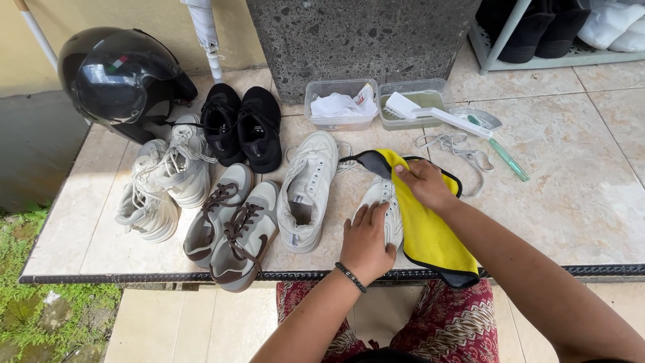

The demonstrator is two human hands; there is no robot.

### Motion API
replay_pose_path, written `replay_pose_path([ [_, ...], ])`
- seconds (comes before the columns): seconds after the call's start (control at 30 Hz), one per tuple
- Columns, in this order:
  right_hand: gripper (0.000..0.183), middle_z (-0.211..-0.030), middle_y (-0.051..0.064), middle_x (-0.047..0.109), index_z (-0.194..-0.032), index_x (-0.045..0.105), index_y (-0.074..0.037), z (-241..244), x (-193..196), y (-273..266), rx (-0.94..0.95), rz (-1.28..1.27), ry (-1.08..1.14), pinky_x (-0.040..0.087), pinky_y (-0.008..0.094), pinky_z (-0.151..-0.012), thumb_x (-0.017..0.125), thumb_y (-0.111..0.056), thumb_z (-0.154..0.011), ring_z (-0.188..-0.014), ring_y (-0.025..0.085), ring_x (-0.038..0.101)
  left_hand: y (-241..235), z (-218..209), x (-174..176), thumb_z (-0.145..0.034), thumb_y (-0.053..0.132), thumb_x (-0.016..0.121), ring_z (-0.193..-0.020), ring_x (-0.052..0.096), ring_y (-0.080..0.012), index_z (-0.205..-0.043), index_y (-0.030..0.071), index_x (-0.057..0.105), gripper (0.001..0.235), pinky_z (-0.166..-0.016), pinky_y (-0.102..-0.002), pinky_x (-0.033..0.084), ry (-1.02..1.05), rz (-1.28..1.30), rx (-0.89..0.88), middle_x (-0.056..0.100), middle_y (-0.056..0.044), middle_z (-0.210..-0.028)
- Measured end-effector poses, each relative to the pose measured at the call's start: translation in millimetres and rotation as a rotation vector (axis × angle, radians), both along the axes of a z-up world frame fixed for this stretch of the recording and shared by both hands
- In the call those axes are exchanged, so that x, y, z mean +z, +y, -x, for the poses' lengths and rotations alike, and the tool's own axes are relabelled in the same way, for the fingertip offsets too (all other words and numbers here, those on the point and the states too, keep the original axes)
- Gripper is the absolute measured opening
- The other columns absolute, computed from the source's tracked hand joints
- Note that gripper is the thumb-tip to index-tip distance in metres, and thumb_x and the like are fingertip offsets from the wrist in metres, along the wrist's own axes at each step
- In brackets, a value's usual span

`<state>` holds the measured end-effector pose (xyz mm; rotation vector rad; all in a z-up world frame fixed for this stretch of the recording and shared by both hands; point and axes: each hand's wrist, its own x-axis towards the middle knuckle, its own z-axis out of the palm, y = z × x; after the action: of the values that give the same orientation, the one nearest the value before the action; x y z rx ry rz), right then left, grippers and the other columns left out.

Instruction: A person is meticulously wiping a white sneaker with a microfiber cloth to clean it.

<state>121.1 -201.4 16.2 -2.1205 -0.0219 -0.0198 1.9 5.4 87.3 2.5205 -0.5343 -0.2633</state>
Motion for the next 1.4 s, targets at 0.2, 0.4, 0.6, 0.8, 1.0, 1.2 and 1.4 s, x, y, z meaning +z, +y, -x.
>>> replay_pose_path([
  [0.2, 0.038, -0.079, 0.004, 0.061, -0.121, 0.060, -0.005, -30, 39, 7, -0.420, -0.177, -0.055, 0.051, 0.027, -0.067, 0.044, -0.039, -0.115, -0.070, 0.014, 0.063, -1, 2, -3, -0.080, 0.010, 0.066, -0.143, 0.038, -0.0458, -0.149, 0.005, 0.030, 0.078, -0.114, -0.067, 0.024, -0.059, 0.039, -0.014, 0.045, -0.026, -0.150],
  [0.4, 0.048, -0.126, 0.008, 0.073, -0.113, 0.074, -0.010, -25, 10, 61, 0.251, 0.669, -0.030, 0.017, 0.052, -0.127, 0.043, -0.044, -0.101, -0.136, 0.028, 0.054, 1, -3, -14, -0.076, 0.009, 0.068, -0.139, 0.042, -0.0448, -0.145, 0.007, 0.032, 0.079, -0.115, -0.066, 0.023, -0.059, 0.079, -0.004, 0.049, -0.022, -0.145],
  [0.6, 0.041, -0.102, 0.016, 0.075, -0.107, 0.078, -0.014, -32, 15, 31, 0.079, 0.102, 0.210, 0.042, 0.049, -0.109, 0.060, -0.049, -0.095, -0.116, 0.039, 0.064, 2, -2, -26, -0.074, 0.010, 0.072, -0.131, 0.050, -0.0455, -0.135, 0.007, 0.034, 0.071, -0.116, -0.061, 0.026, -0.075, 0.167, 0.065, 0.047, -0.021, -0.136],
  [0.8, 0.043, -0.131, 0.014, 0.068, -0.124, 0.071, -0.009, -19, 20, 34, 0.162, 0.459, -0.026, 0.019, 0.048, -0.127, 0.054, -0.043, -0.104, -0.143, 0.030, 0.049, 1, -2, -22, -0.072, 0.008, 0.073, -0.125, 0.053, -0.0474, -0.131, 0.006, 0.035, 0.071, -0.116, -0.062, 0.029, -0.096, 0.159, 0.073, 0.046, -0.021, -0.131],
  [1.0, 0.030, -0.121, 0.023, 0.071, -0.110, 0.074, -0.001, 8, -5, 34, 0.311, -0.088, 0.062, 0.015, 0.057, -0.126, 0.055, -0.024, -0.104, -0.136, 0.042, 0.051, 0, -5, -33, -0.072, 0.009, 0.073, -0.125, 0.052, -0.0494, -0.130, 0.005, 0.036, 0.069, -0.116, -0.062, 0.029, -0.057, 0.171, 0.092, 0.044, -0.021, -0.132],
  [1.2, 0.032, -0.092, 0.009, 0.062, -0.115, 0.067, -0.008, 1, 29, -9, -0.184, -0.516, 0.088, 0.048, 0.038, -0.086, 0.056, -0.038, -0.109, -0.095, 0.025, 0.063, -14, -7, -29, -0.070, 0.008, 0.074, -0.128, 0.050, -0.0449, -0.135, 0.007, 0.037, 0.076, -0.116, -0.063, 0.026, -0.078, 0.205, 0.151, 0.044, -0.018, -0.134],
  [1.4, 0.033, -0.094, 0.002, 0.056, -0.125, 0.057, -0.009, 52, 171, 11, -0.308, -0.698, -0.103, 0.051, 0.034, -0.089, 0.049, -0.037, -0.110, -0.098, 0.016, 0.063, -16, 1, 12, -0.079, 0.026, 0.080, -0.133, 0.046, -0.0422, -0.131, 0.008, 0.046, 0.065, -0.114, -0.067, 0.011, -0.112, 0.608, 0.212, 0.046, -0.018, -0.139],
])
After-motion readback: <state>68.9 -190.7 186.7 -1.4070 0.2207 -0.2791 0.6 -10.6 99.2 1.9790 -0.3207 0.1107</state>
